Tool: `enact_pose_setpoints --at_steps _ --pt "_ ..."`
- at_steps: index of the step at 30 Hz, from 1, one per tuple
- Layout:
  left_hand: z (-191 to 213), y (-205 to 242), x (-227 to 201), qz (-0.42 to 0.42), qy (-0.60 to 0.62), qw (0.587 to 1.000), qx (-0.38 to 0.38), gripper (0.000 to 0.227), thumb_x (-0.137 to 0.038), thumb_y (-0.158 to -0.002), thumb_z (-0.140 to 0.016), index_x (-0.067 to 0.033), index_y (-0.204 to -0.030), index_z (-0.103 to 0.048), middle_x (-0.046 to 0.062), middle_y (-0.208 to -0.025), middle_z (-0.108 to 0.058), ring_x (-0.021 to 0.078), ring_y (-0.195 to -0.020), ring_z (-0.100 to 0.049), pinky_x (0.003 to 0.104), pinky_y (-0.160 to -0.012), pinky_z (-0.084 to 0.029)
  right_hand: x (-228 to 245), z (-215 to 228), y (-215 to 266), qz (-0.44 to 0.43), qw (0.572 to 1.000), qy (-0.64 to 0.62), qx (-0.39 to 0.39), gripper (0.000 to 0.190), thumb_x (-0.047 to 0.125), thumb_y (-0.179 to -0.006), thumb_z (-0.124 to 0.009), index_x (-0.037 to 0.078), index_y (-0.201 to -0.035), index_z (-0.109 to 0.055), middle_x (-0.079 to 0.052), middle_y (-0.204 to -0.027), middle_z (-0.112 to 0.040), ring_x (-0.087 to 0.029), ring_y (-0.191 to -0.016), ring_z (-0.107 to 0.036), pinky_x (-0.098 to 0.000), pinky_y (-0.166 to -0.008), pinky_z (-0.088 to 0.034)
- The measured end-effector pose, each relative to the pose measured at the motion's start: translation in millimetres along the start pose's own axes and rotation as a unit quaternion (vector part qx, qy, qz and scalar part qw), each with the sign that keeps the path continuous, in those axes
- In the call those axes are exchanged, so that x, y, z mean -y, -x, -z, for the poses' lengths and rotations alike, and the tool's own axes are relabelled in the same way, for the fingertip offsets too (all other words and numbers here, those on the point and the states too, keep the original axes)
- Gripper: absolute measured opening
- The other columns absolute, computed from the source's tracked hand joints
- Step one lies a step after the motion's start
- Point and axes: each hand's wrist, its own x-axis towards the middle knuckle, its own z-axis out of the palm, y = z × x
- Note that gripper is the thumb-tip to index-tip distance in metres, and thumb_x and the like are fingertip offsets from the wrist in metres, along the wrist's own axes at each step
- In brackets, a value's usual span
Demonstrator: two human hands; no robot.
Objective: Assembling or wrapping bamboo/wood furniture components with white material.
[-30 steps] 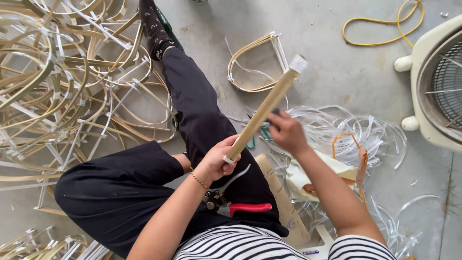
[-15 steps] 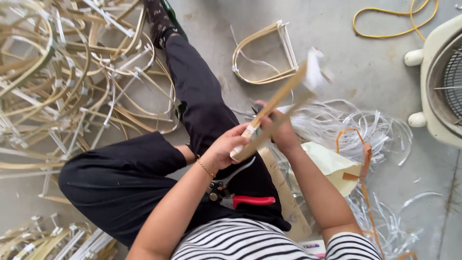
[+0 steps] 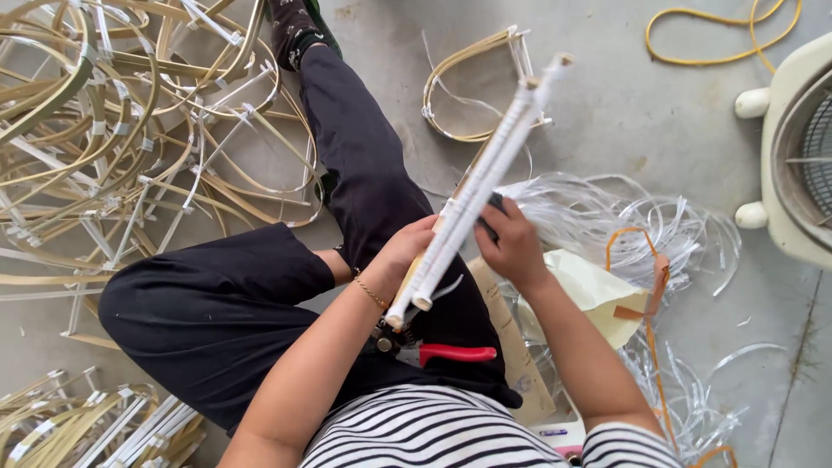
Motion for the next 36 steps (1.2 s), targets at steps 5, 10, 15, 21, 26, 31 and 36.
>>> enact_pose_setpoints --at_steps 5,10,15,21,26,31,36 --pt "-8 6 -10 0.016 0.041 0.999 -0.002 0.043 0.001 -0.091 -0.047 0.0001 -0.133 -0.056 0.005 -0.089 -0.071 0.0128 -0.070 -0.070 0.027 -0.063 -0.060 5 -5 -14 -0.008 0.998 0.049 0.047 0.043 0.008 -0.087 -0.069 0.014 -0.129 -0.071 -0.018 -0.118 -0.068 -0.035 -0.095 -0.070 -0.0413 -0.079 -0.057" --pt "44 21 -22 -0.086 0.045 0.995 0.017 0.049 -0.002 -0.086 -0.051 -0.0152 -0.134 -0.054 0.003 -0.067 -0.059 0.0107 -0.045 -0.056 0.024 -0.037 -0.049 -55 0 14 -0.018 0.994 -0.074 0.079 0.045 0.009 -0.088 -0.071 0.016 -0.133 -0.070 -0.013 -0.110 -0.068 -0.033 -0.098 -0.069 -0.0426 -0.089 -0.055" --pt "213 117 -125 -0.369 0.117 0.895 -0.221 0.008 -0.011 -0.104 -0.060 -0.0130 -0.108 -0.053 0.004 -0.084 -0.064 0.0149 -0.064 -0.061 0.029 -0.053 -0.051 -165 -11 47 -0.288 0.939 0.146 0.116 0.069 0.022 -0.084 -0.074 0.025 -0.152 -0.058 -0.025 -0.134 -0.048 -0.041 -0.121 -0.053 -0.0432 -0.105 -0.046" --pt "268 240 -157 -0.413 0.104 0.811 -0.402 0.033 -0.041 -0.115 -0.054 -0.0147 -0.131 -0.040 0.012 -0.112 -0.067 0.0256 -0.086 -0.072 0.039 -0.073 -0.063 -240 -60 27 -0.250 0.945 0.156 0.142 0.052 0.034 -0.086 -0.075 0.012 -0.133 -0.068 -0.021 -0.140 -0.058 -0.036 -0.124 -0.059 -0.0422 -0.103 -0.050" --pt "235 211 -95 -0.310 -0.071 0.856 -0.408 0.037 -0.028 -0.110 -0.053 -0.0076 -0.141 -0.048 0.010 -0.105 -0.067 0.0213 -0.080 -0.067 0.034 -0.067 -0.058 -240 -145 -70 -0.277 0.948 0.038 0.152 0.040 0.033 -0.090 -0.068 0.011 -0.123 -0.073 -0.014 -0.145 -0.059 -0.030 -0.111 -0.073 -0.0372 -0.099 -0.057" --pt "208 188 -61 -0.250 -0.205 0.861 -0.393 0.033 -0.015 -0.105 -0.054 -0.0007 -0.133 -0.063 0.009 -0.103 -0.071 0.0140 -0.081 -0.067 0.028 -0.071 -0.056 -248 -186 -117 -0.259 0.916 0.177 0.250 0.040 0.028 -0.086 -0.072 0.015 -0.123 -0.075 -0.020 -0.165 -0.031 -0.036 -0.130 -0.050 -0.0428 -0.103 -0.044" --pt "201 165 -58 -0.207 -0.271 0.862 -0.375 0.031 -0.016 -0.102 -0.059 -0.0024 -0.128 -0.069 0.008 -0.101 -0.074 0.0123 -0.083 -0.067 0.026 -0.073 -0.055 -265 -172 -114 -0.099 0.995 0.033 -0.007 0.024 0.022 -0.100 -0.065 0.002 -0.111 -0.074 -0.017 -0.118 -0.066 -0.031 -0.110 -0.064 -0.0391 -0.096 -0.051"
